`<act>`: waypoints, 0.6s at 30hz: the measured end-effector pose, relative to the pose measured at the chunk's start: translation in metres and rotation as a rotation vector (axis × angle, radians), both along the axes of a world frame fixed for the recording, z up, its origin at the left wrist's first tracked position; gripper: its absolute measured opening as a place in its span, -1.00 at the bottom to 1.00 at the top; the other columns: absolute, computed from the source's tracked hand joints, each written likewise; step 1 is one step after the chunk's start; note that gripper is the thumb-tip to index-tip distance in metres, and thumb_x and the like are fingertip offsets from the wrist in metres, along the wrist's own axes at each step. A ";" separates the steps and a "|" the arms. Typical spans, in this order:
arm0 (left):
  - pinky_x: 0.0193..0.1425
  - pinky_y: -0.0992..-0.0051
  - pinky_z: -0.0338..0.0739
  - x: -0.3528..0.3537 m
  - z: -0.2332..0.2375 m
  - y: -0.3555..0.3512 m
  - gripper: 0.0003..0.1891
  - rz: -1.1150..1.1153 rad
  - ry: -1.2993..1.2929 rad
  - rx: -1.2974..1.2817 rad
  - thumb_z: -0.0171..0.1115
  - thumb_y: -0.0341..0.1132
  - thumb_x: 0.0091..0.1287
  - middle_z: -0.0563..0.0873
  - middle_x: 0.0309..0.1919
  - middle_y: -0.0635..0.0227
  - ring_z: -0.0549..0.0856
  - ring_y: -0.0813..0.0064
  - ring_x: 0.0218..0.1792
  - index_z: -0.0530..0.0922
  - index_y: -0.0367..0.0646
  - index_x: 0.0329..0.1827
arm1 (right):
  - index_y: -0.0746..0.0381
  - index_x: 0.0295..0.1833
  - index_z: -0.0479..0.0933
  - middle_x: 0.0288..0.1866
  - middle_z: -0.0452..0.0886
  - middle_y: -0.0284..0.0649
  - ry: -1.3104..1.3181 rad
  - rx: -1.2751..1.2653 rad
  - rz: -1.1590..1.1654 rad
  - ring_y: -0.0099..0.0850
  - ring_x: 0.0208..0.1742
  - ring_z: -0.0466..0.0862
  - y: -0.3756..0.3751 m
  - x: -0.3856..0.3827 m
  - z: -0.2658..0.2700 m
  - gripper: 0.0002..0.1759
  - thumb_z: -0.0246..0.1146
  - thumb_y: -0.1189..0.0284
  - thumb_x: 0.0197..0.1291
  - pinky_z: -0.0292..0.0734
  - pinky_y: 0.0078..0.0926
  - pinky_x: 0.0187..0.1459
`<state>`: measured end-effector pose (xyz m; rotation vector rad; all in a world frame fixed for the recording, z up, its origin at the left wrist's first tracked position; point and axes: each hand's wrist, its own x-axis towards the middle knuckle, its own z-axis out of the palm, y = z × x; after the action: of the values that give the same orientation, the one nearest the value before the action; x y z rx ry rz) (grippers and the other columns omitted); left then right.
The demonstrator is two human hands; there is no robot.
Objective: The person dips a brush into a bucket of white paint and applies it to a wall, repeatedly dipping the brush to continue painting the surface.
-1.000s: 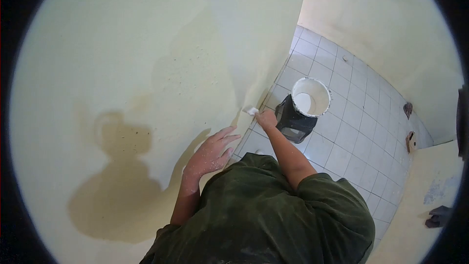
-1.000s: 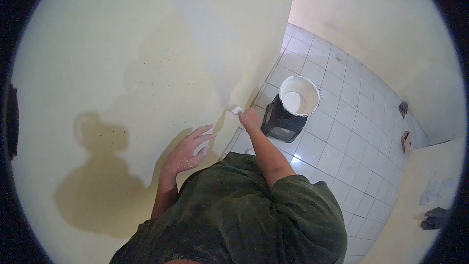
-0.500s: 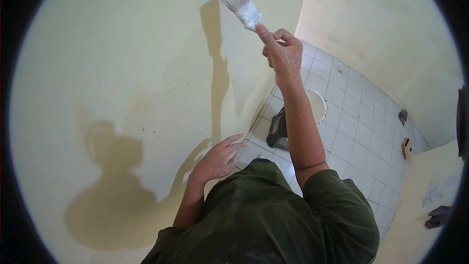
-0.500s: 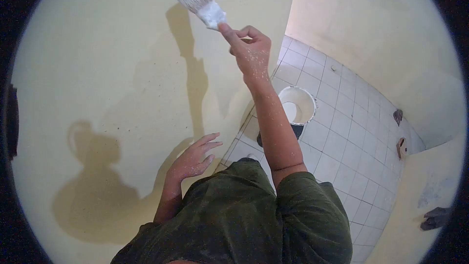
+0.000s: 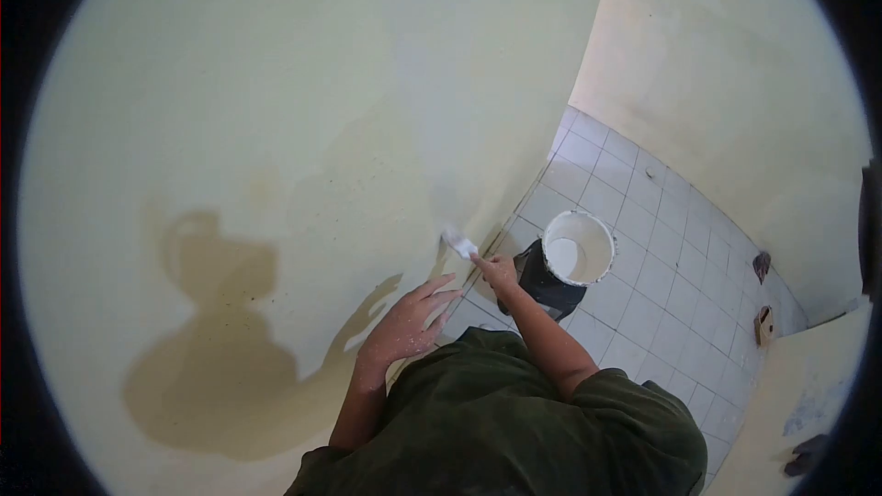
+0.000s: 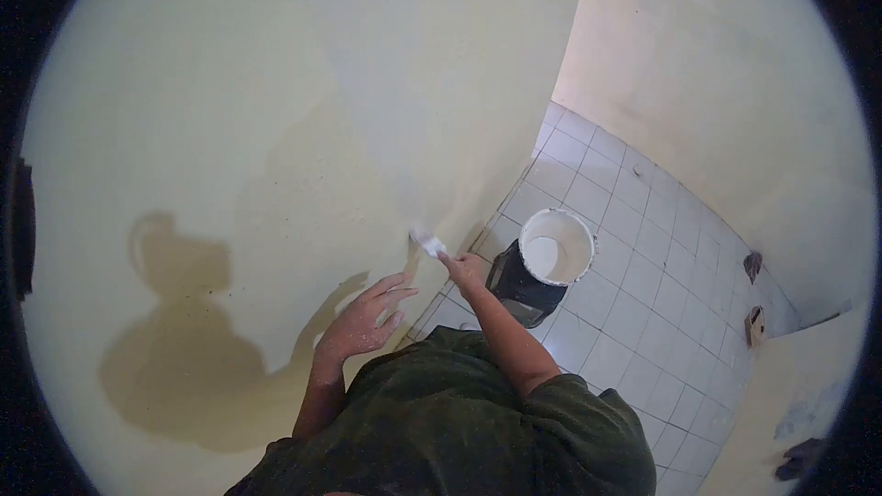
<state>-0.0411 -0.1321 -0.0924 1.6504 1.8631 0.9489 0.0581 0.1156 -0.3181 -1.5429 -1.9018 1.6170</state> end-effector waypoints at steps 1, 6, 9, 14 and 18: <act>0.52 0.18 0.46 0.001 0.006 0.002 -0.51 0.003 0.002 -0.014 0.25 -0.44 0.38 0.47 0.53 0.18 0.54 0.02 0.43 0.59 -0.07 0.41 | 0.30 -0.33 0.68 -0.49 0.71 -0.11 -0.090 0.064 0.031 -0.27 -0.46 0.69 0.004 0.003 -0.009 -0.35 0.52 -0.17 0.10 0.60 -0.23 -0.32; 0.54 0.17 0.43 0.006 0.012 0.016 -0.53 0.009 -0.019 -0.047 0.24 -0.43 0.41 0.47 0.53 0.15 0.52 0.02 0.45 0.59 -0.08 0.41 | 0.31 -0.43 0.64 -0.54 0.65 -0.10 -0.016 0.256 0.078 -0.25 -0.44 0.67 0.029 -0.022 0.086 -0.36 0.54 -0.13 0.09 0.58 -0.20 -0.28; 0.58 0.15 0.39 0.009 0.010 0.023 -0.55 0.010 -0.037 -0.067 0.22 -0.41 0.44 0.45 0.55 0.14 0.49 0.03 0.50 0.59 -0.06 0.41 | 0.29 -0.46 0.61 -0.57 0.64 -0.11 0.238 0.403 0.021 -0.27 -0.48 0.66 0.039 -0.026 0.201 -0.37 0.53 -0.12 0.14 0.59 -0.24 -0.30; 0.59 0.15 0.36 0.017 0.006 0.041 -0.55 0.015 -0.063 -0.102 0.21 -0.42 0.43 0.45 0.55 0.13 0.47 0.01 0.51 0.58 -0.08 0.40 | 0.19 -0.46 0.49 -0.52 0.59 -0.38 0.872 0.046 0.014 -0.69 -0.53 0.45 0.049 -0.013 0.332 -0.56 0.53 0.21 0.31 0.35 -0.57 -0.47; 0.62 0.16 0.32 0.026 0.004 0.052 -0.53 0.063 -0.069 -0.141 0.21 -0.44 0.40 0.44 0.55 0.12 0.44 0.02 0.53 0.58 -0.10 0.40 | 0.25 -0.46 0.47 -0.58 0.50 -0.40 0.819 0.263 0.069 -0.66 -0.51 0.40 0.057 -0.054 0.268 -0.53 0.52 0.21 0.32 0.35 -0.51 -0.47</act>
<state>-0.0153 -0.0803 -0.0888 1.4667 1.8991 0.8670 0.0045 0.1725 -0.0501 -0.5638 -1.6004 1.5865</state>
